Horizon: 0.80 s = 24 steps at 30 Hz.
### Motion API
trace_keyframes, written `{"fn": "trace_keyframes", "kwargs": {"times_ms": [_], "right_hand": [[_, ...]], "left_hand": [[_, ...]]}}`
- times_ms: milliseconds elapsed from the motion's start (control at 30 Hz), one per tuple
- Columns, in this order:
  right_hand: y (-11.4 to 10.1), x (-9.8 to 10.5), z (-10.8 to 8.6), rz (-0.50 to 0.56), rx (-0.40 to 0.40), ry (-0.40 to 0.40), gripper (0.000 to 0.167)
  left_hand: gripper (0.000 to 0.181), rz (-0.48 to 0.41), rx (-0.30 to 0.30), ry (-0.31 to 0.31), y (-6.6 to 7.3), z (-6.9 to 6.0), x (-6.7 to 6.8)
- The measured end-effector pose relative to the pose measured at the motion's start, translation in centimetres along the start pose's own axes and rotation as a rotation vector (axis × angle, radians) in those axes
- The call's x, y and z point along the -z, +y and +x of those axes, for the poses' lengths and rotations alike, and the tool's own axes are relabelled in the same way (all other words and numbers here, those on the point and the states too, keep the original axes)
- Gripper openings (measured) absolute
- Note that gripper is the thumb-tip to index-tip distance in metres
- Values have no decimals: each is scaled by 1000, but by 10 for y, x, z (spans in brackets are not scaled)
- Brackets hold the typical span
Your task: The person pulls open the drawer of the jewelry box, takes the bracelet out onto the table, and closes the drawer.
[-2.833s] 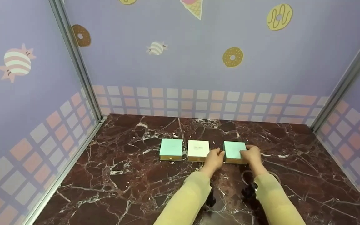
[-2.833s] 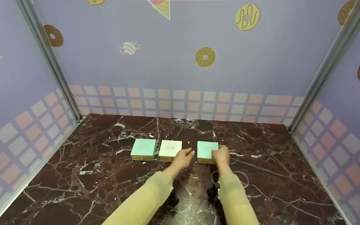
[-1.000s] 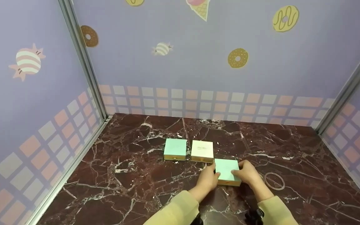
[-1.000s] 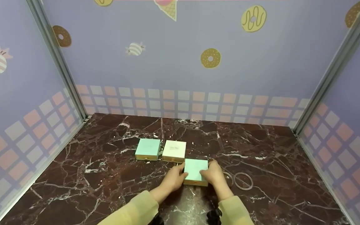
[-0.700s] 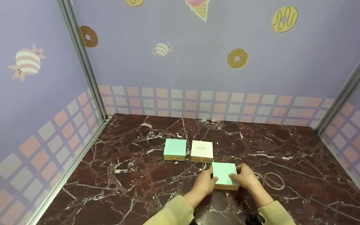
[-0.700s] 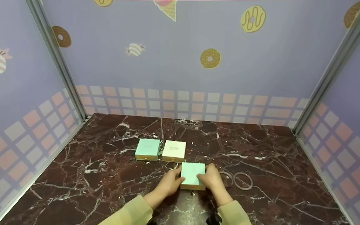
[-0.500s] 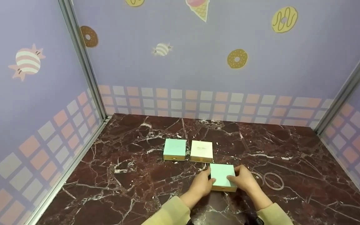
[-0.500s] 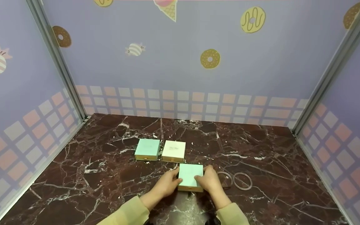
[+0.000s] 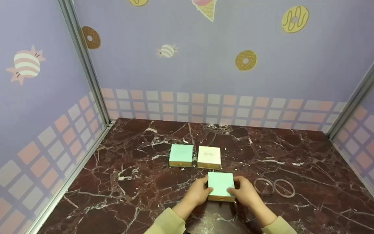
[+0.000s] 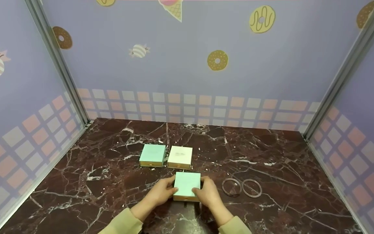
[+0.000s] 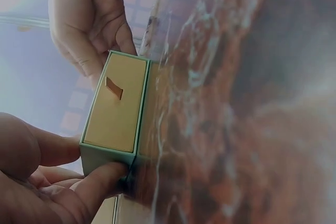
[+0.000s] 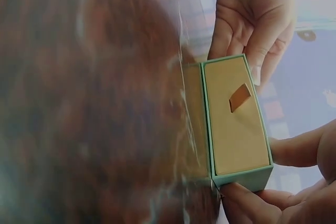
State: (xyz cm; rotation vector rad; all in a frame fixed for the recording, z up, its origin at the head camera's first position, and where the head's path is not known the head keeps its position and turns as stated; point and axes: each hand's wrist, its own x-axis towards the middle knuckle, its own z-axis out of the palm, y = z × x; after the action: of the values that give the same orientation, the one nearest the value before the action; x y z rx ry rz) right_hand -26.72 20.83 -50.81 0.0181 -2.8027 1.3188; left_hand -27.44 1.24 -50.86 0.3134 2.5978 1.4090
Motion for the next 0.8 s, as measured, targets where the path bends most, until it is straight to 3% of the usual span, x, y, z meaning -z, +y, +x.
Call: {"fn": "trace_keyframes", "kwargs": {"times_ms": [467,800], "right_hand": [[1,-6,-2,37,41,15,47],[6,-5,-1,80,38,0,48]], "left_hand": [[61,-4,-31,17,-6,-3,5],[65,18,-6,20,-3,-7,6]]}}
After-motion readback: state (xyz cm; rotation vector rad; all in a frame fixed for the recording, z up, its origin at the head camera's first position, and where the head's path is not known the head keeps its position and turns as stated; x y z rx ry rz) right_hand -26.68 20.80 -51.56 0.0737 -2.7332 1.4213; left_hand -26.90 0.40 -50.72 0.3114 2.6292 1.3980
